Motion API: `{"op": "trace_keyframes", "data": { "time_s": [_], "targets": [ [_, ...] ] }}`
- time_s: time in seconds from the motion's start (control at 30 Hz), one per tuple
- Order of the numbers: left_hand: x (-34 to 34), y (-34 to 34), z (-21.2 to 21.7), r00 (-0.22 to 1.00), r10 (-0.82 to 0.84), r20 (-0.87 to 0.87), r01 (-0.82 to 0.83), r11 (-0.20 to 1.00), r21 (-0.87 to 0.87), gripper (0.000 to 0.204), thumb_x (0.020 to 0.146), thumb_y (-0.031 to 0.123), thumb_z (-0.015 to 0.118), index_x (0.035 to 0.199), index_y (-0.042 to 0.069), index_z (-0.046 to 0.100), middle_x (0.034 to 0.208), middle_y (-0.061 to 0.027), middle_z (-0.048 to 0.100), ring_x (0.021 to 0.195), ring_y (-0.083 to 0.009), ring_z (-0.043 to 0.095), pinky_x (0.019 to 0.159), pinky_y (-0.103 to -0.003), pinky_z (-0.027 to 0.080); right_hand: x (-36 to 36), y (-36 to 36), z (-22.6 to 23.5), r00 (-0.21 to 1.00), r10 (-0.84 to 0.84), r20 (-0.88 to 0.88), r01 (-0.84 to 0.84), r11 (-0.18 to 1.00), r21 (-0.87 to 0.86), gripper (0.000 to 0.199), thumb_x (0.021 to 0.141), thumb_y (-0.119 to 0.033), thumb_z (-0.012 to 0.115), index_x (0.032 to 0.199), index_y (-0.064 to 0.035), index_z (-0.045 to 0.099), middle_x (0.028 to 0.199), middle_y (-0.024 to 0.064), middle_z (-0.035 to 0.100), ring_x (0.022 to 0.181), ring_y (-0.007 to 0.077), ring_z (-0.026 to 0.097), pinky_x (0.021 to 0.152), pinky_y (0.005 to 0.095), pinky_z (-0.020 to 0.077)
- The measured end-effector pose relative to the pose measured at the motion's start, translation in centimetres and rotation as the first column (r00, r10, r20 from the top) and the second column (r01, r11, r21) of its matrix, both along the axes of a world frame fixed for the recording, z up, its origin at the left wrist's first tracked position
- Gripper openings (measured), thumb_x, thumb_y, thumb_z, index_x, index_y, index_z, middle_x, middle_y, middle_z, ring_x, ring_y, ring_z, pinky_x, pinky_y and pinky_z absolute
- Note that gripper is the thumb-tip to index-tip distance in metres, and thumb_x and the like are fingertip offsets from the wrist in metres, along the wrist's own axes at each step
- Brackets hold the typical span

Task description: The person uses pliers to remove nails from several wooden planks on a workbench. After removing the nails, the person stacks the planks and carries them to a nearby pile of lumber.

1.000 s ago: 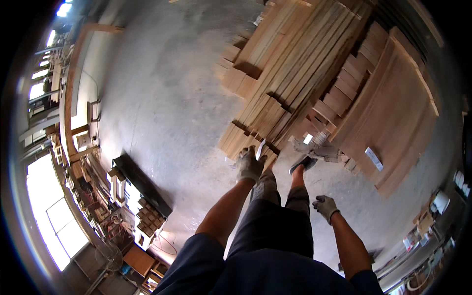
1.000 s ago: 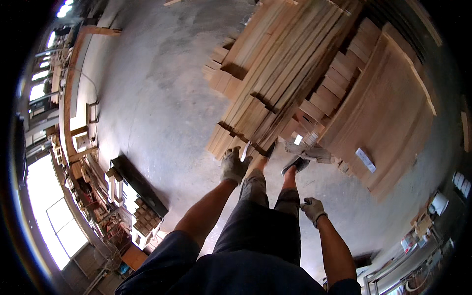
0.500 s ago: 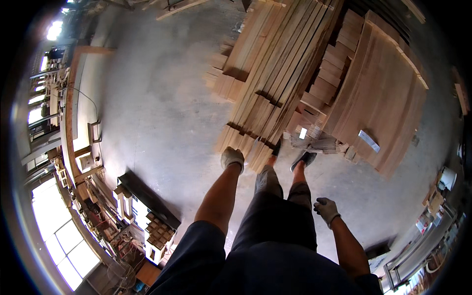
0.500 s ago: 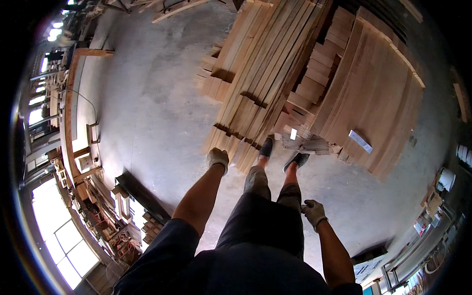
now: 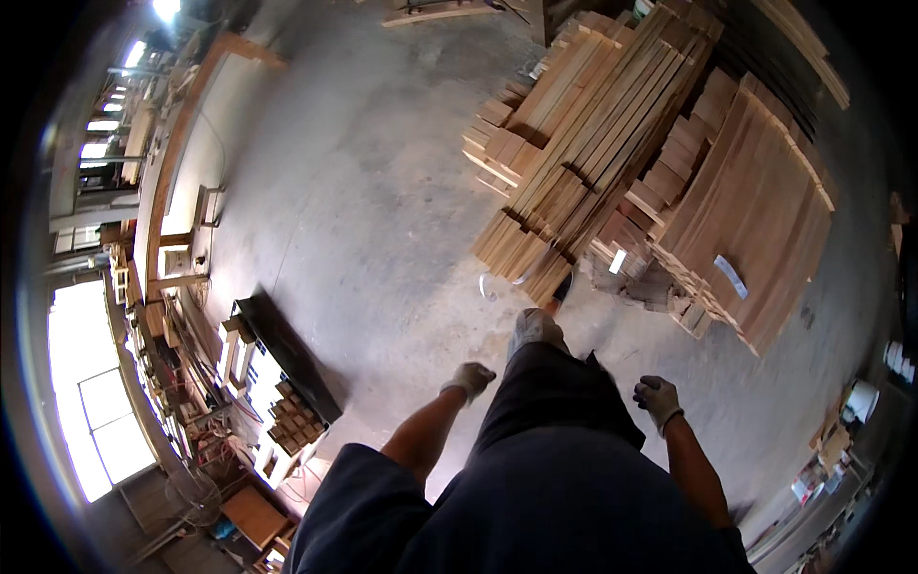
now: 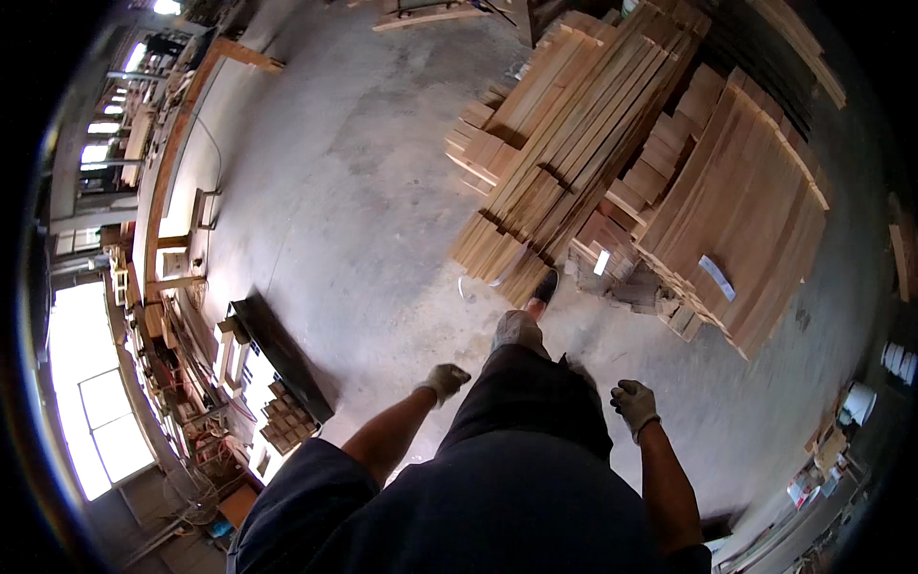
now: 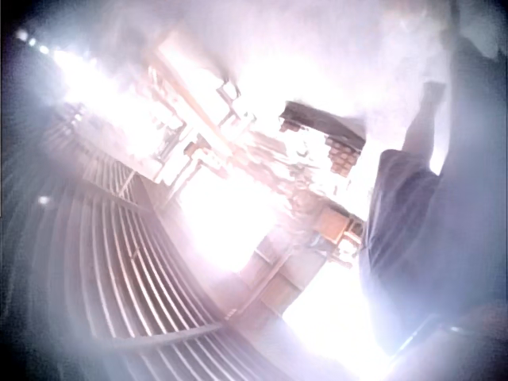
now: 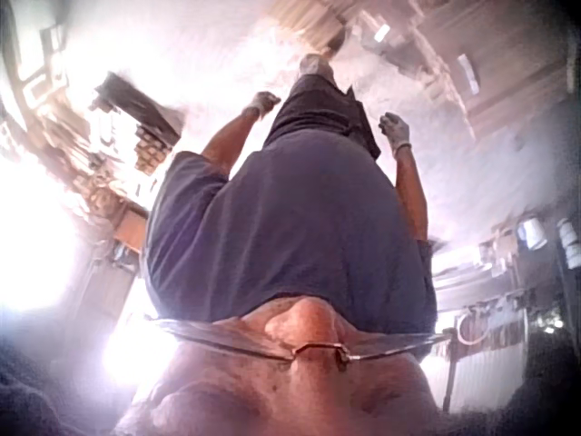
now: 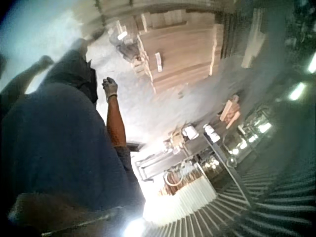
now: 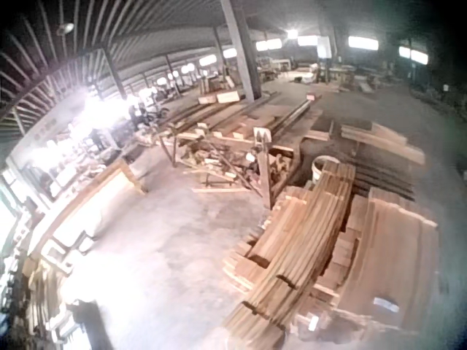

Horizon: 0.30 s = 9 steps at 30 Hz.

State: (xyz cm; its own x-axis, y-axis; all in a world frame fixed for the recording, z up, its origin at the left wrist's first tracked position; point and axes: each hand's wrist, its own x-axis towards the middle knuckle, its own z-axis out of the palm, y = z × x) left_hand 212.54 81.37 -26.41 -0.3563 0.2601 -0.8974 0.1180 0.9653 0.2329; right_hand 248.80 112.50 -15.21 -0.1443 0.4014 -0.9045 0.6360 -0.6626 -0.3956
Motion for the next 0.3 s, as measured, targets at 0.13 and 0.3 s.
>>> {"op": "trace_keyframes", "data": {
  "time_s": [0.13,0.3],
  "targets": [
    [5.6,-5.5,1.2,0.995,0.078,-0.054,-0.079,0.997,-0.01,0.023,0.085,0.034,0.082,0.09,0.011,0.079,0.09,-0.0123,0.078,0.085,-0.0216,0.072,0.081,-0.036,0.056,0.8,-1.0,-1.0,0.997,0.002,-0.081,0.003,0.998,0.059,0.042,0.091,-0.016,0.073,0.127,0.0049,0.064,0.101,0.0109,0.074,0.082,0.018,0.071,0.069,0.0321,0.0566],
    [10.4,-8.4,0.8,0.91,-0.405,-0.088,0.412,0.907,0.089,0.044,0.092,0.055,0.066,0.107,0.016,0.08,0.115,-0.0142,0.075,0.11,-0.032,0.07,0.1,-0.039,0.053,4.7,-4.1,-1.1,0.994,0.03,-0.105,-0.016,0.991,0.131,0.041,0.09,-0.016,0.074,0.126,0.003,0.065,0.102,0.0114,0.075,0.085,0.0191,0.073,0.07,0.0323,0.0572]
  ]
}}
